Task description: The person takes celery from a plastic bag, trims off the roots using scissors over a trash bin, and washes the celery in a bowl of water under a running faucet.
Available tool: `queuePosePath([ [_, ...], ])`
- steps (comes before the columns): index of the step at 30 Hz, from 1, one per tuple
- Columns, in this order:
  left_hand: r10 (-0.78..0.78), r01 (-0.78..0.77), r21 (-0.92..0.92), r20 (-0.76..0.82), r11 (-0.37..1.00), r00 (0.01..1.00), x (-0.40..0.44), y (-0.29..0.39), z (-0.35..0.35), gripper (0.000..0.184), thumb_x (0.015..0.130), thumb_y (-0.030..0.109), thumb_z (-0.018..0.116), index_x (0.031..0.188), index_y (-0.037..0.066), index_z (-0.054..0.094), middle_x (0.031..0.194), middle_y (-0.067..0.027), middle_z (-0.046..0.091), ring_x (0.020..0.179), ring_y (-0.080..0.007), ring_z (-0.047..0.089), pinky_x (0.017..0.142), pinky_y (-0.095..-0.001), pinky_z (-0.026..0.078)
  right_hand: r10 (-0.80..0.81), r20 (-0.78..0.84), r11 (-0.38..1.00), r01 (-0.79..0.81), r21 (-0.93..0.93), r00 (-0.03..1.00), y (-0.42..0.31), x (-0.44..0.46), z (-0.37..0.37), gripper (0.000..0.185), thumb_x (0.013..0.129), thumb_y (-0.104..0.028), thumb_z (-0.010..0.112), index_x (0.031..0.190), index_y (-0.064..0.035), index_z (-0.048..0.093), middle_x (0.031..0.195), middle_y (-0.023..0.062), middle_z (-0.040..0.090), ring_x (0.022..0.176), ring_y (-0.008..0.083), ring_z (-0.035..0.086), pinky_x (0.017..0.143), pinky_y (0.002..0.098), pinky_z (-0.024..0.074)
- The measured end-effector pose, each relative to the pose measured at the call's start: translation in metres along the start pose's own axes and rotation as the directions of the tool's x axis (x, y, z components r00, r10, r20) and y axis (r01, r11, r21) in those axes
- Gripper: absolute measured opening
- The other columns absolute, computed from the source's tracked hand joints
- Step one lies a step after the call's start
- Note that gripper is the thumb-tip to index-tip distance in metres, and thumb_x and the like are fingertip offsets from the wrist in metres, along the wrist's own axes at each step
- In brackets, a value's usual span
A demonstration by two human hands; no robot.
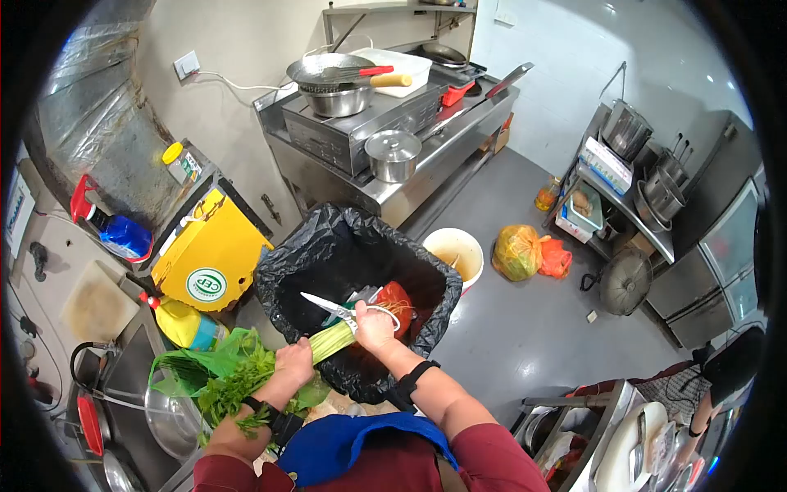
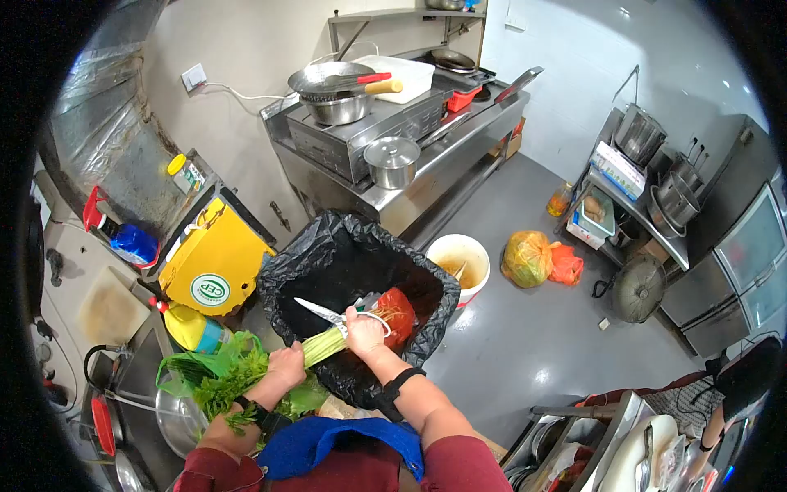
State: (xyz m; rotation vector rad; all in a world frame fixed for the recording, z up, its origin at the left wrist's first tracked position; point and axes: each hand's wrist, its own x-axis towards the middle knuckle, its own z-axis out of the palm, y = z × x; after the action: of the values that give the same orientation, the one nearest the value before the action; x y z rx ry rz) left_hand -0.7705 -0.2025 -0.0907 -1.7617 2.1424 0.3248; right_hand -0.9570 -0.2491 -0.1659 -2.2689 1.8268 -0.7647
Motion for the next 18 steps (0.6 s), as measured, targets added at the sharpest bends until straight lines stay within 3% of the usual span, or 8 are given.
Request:
queuePosePath([
  [3,0.006,-0.006,-0.007,0.004,1.0,1.0,-0.003,-0.003,0.004,0.035,0.067,0.01,0.059,0.097,-0.002,0.046,0.083,-0.0194,0.063,0.08,-0.034,0.062,0.072,-0.0417,0.048,0.052,-0.019,0.996,-0.054,-0.072,0.998,0.028,0.014,-0.008,0.027,0.069,-0.017,0.059,0.085,-0.0012,0.045,0.059,0.0152,0.057,0.052,0.0314,0.058,0.049,0.0431,0.0444],
  [5,0.01,-0.011,-0.045,-0.022,0.999,1.0,-0.019,-0.003,-0.008,0.036,0.066,0.01,0.058,0.097,-0.002,0.046,0.081,-0.0204,0.062,0.078,-0.0349,0.061,0.071,-0.0422,0.048,0.195,-0.091,0.98,-0.197,-0.014,0.977,0.051,0.022,-0.019,0.03,0.07,-0.019,0.059,0.088,0.0001,0.045,0.06,0.0162,0.057,0.053,0.0335,0.057,0.05,0.0441,0.0443],
  [7,-0.017,0.014,-0.13,-0.025,0.991,1.0,-0.025,-0.006,-0.009,0.037,0.064,0.008,0.056,0.098,-0.001,0.045,0.078,-0.0228,0.061,0.076,-0.0373,0.06,0.069,-0.044,0.048,0.305,-0.158,0.952,-0.306,0.02,0.939,0.063,0.025,-0.023,0.034,0.067,-0.011,0.058,0.093,0.0016,0.042,0.064,0.0195,0.057,0.059,0.0363,0.058,0.054,0.0454,0.0451],
  [11,-0.101,0.117,-0.187,0.092,0.975,0.991,-0.023,-0.016,-0.007,0.032,0.064,0.009,0.057,0.093,0.0,0.048,0.085,-0.0232,0.06,0.082,-0.0387,0.058,0.073,-0.0451,0.046,0.398,-0.011,0.917,-0.398,0.019,0.917,0.066,0.035,-0.025,0.033,0.071,-0.014,0.057,0.095,0.0018,0.041,0.066,0.022,0.059,0.065,0.0387,0.059,0.06,0.0484,0.0444],
  [14,-0.129,0.14,-0.241,0.061,0.96,0.99,-0.026,-0.059,0.019,0.039,0.06,0.012,0.062,0.095,-0.002,0.052,0.082,-0.0232,0.061,0.079,-0.0385,0.059,0.071,-0.0432,0.048,0.497,-0.077,0.867,-0.498,0.007,0.864,0.08,0.033,-0.038,0.031,0.074,-0.02,0.057,0.093,0.0011,0.044,0.067,0.0219,0.059,0.068,0.0388,0.06,0.063,0.0481,0.045],
  [16,-0.052,0.095,-0.502,0.099,0.859,0.994,-0.026,-0.088,0.038,0.044,0.052,0.013,0.069,0.091,-0.004,0.056,0.081,-0.0198,0.062,0.074,-0.0319,0.061,0.068,-0.0373,0.048,0.538,-0.052,0.843,-0.538,0.004,0.842,0.096,0.026,-0.033,0.03,0.075,-0.022,0.056,0.094,0.0,0.046,0.07,0.0226,0.06,0.072,0.0394,0.06,0.067,0.0475,0.0451],
  [17,-0.071,0.116,-0.501,0.109,0.857,0.992,-0.027,-0.095,0.044,0.044,0.052,0.013,0.069,0.091,-0.004,0.056,0.081,-0.0198,0.062,0.074,-0.0319,0.061,0.068,-0.0373,0.048,0.531,-0.015,0.847,-0.531,0.008,0.847,0.102,0.022,-0.027,0.03,0.076,-0.022,0.055,0.095,-0.0007,0.046,0.072,0.0232,0.06,0.074,0.0395,0.059,0.069,0.0472,0.0451],
  [18,-0.069,0.143,-0.641,0.14,0.754,0.988,-0.027,-0.096,0.041,0.044,0.05,0.012,0.069,0.089,-0.004,0.057,0.079,-0.0172,0.061,0.071,-0.0273,0.059,0.066,-0.0343,0.048,0.515,0.063,0.852,-0.518,0.077,0.855,0.1,0.021,-0.029,0.027,0.075,-0.023,0.056,0.092,-0.0027,0.049,0.077,0.0238,0.06,0.078,0.0387,0.059,0.071,0.0473,0.0449],
])
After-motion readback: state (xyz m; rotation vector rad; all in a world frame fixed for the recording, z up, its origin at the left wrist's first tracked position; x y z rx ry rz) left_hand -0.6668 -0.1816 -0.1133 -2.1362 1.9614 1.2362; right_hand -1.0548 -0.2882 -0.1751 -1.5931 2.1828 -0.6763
